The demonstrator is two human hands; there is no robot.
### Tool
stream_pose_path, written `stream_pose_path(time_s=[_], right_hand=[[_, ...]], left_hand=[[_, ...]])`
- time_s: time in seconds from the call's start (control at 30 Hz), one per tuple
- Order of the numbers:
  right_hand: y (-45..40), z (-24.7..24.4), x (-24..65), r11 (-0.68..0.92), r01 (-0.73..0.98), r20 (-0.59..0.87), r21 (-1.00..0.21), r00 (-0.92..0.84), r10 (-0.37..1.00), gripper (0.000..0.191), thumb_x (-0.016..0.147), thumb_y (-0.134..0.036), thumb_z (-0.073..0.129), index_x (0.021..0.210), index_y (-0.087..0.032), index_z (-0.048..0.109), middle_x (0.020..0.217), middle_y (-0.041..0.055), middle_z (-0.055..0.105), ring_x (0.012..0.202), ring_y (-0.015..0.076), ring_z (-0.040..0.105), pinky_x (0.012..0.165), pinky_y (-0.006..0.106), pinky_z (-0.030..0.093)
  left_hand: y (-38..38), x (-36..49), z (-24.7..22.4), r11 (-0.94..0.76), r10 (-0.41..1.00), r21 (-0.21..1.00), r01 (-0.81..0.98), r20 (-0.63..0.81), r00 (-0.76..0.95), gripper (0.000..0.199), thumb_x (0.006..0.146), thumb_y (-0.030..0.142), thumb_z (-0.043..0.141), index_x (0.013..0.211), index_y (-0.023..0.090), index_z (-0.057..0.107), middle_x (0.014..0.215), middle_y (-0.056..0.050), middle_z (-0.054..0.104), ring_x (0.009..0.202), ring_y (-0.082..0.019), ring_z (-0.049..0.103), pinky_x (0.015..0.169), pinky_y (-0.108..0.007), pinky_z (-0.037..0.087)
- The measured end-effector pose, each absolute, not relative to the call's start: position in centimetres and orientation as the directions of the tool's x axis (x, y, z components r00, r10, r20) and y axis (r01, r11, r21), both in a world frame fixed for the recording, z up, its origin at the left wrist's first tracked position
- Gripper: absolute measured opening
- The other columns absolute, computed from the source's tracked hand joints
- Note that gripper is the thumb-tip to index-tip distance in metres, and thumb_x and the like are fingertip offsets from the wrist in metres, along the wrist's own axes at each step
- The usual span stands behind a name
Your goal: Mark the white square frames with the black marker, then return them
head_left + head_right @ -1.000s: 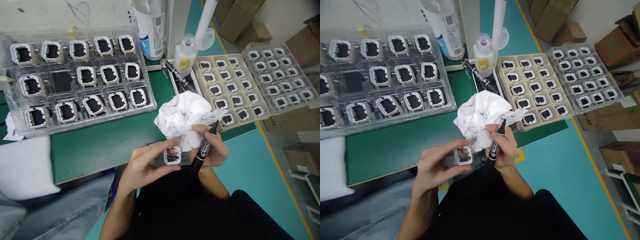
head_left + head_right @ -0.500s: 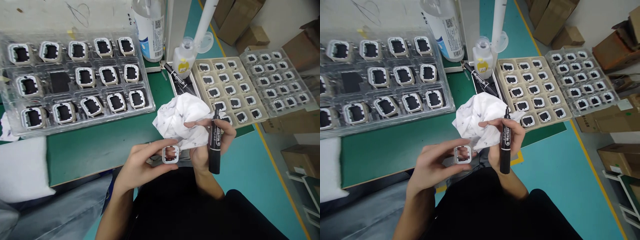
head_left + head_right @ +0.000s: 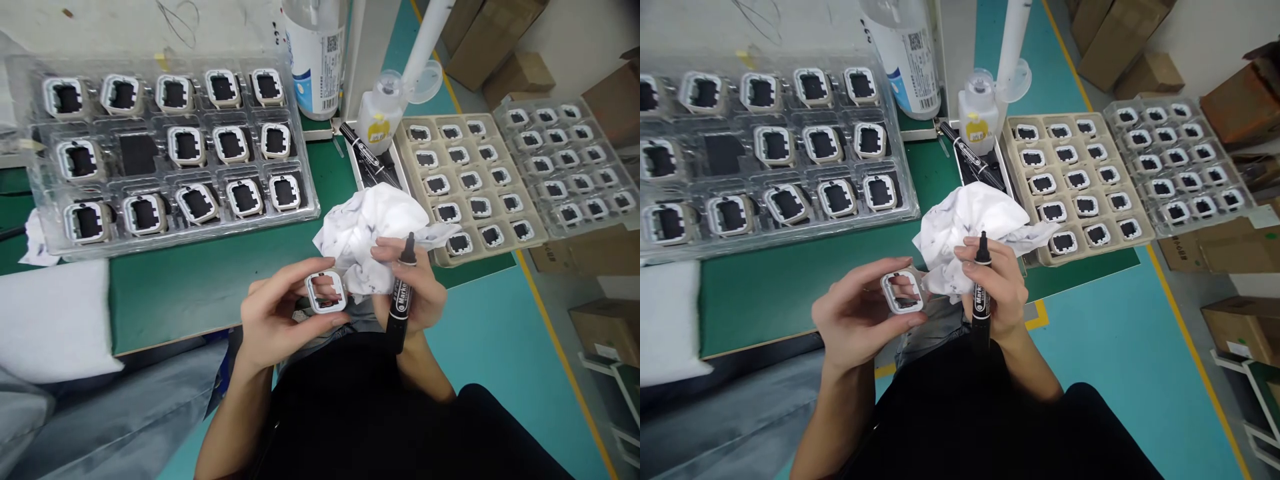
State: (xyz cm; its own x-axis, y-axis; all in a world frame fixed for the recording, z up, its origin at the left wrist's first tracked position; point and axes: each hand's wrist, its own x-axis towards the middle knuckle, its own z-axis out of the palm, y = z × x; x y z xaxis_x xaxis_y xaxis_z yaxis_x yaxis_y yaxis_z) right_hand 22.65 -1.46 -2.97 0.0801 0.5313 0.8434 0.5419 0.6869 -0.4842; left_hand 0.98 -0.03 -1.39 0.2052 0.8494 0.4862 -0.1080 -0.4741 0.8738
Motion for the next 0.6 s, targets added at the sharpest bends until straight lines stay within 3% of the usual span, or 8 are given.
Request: stream_pose_path(time_s=[0.1,0.27,0.37,0.47,0.6], right_hand=[[-1.6,-3.1,22.6,0.697,0.539,0.844,-0.472,0.047,0.535,0.055,0.104,-0.015,0.075,0.156,-0.031,0.065,0.131,0.0086,0.087,0.126,0.0329,0.086,0.098,0.061,0.079],[-1.2,-3.2,21.6,0.692,0.496,0.846,-0.525,0.218,0.486,0.049,0.104,-0.023,0.077,0.152,-0.032,0.068,0.118,0.0055,0.085,0.099,0.0294,0.089,0.08,0.054,0.08],[-0.8,-2.3,20.7,0.614,0.47,0.773,-0.635,0.392,0.499,0.036,0.106,-0.028,0.075,0.141,-0.036,0.069,0.103,0.0017,0.081,0.08,0.0282,0.087,0.07,0.051,0.076],[-0.6,-1.4,20.1,0.511,0.426,0.665,-0.747,0.487,0.566,0.022,0.109,-0.034,0.071,0.129,-0.038,0.063,0.088,-0.0033,0.075,0.064,0.0253,0.081,0.062,0.046,0.069],[-0.6,-1.2,19.8,0.551,0.216,0.577,-0.806,0.493,0.651,0.028,0.105,-0.03,0.076,0.126,-0.036,0.058,0.093,-0.0065,0.069,0.051,0.0143,0.064,0.047,0.032,0.055]], left_hand=[[-0.1,0.9,-1.5,-0.464,0.845,0.879,-0.112,0.477,0.24,0.073,0.083,0.03,0.111,0.15,0.027,0.084,0.106,-0.005,0.092,0.078,-0.02,0.089,0.076,-0.023,0.075],[-0.4,0.7,-1.3,-0.407,0.849,0.906,-0.116,0.423,0.316,0.074,0.082,0.026,0.111,0.151,0.029,0.083,0.116,-0.005,0.093,0.084,-0.02,0.09,0.084,-0.023,0.075],[-0.5,0.6,-1.1,-0.361,0.852,0.931,-0.055,0.353,0.387,0.067,0.087,0.026,0.108,0.149,0.029,0.083,0.109,-0.004,0.093,0.085,-0.02,0.09,0.084,-0.023,0.075],[-0.4,0.7,-0.8,-0.351,0.84,0.936,0.013,0.309,0.447,0.06,0.091,0.029,0.106,0.147,0.027,0.083,0.104,-0.002,0.091,0.083,-0.017,0.088,0.084,-0.02,0.072],[-0.2,0.9,-0.6,-0.343,0.828,0.939,0.024,0.289,0.481,0.06,0.092,0.03,0.105,0.147,0.026,0.082,0.1,-0.001,0.09,0.083,-0.016,0.088,0.085,-0.018,0.07]])
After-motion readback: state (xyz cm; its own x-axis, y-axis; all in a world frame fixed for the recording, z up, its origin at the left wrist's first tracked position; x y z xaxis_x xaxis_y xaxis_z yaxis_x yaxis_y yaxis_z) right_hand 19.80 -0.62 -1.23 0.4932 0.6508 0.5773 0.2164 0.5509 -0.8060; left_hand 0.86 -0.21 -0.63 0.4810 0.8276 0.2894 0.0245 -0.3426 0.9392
